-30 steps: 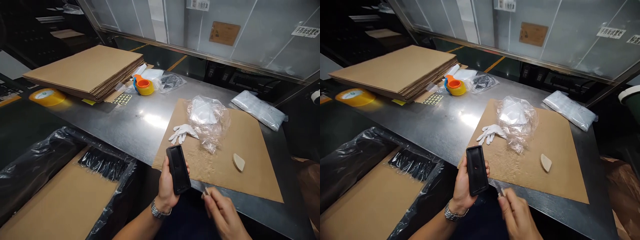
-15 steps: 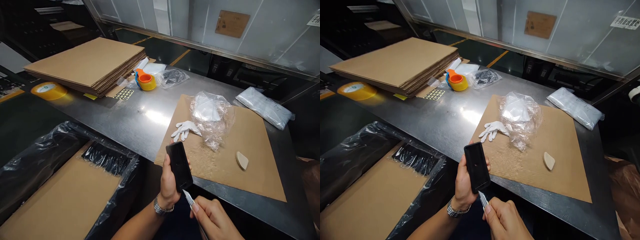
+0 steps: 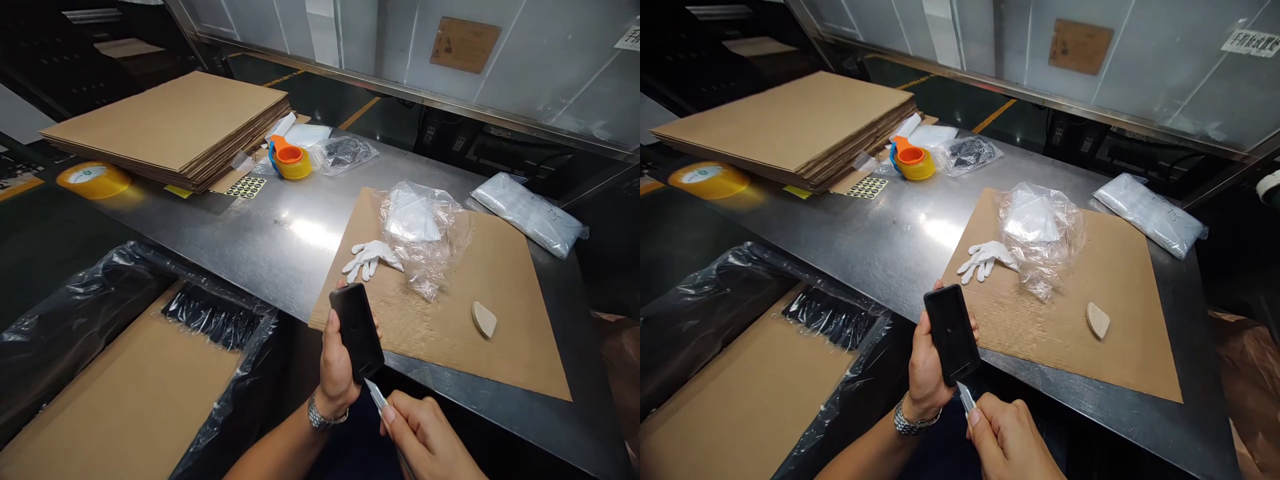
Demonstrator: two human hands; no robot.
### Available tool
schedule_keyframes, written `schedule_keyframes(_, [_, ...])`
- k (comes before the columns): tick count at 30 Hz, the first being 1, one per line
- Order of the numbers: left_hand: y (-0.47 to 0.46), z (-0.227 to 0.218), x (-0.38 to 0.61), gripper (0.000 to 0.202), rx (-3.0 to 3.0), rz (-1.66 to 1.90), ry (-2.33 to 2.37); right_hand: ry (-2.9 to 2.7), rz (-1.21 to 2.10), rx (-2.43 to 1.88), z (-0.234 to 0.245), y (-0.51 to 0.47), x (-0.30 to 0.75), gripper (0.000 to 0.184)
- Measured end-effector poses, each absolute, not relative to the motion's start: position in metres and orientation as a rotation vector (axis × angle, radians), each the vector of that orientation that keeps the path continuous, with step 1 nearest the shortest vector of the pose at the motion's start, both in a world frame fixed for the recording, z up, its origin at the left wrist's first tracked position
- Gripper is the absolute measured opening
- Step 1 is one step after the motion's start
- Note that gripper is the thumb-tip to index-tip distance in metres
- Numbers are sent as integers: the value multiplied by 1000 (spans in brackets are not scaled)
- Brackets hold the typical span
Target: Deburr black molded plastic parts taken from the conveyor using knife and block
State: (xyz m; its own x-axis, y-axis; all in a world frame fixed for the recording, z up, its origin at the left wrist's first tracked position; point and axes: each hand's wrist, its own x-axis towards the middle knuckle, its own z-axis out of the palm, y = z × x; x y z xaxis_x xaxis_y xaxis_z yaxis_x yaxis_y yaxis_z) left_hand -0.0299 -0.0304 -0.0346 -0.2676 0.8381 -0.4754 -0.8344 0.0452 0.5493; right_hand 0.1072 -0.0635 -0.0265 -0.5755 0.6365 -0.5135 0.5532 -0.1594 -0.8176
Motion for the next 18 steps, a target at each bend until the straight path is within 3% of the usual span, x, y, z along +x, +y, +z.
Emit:
schedule_keyframes(10, [-29, -36, -30, 52, 36, 1626, 888, -1883, 1930, -1450, -21, -64, 101, 48])
schedule_keyframes(18, [-28, -35, -31, 57, -28, 1597, 860, -1885, 1905, -1434, -16, -62, 103, 47])
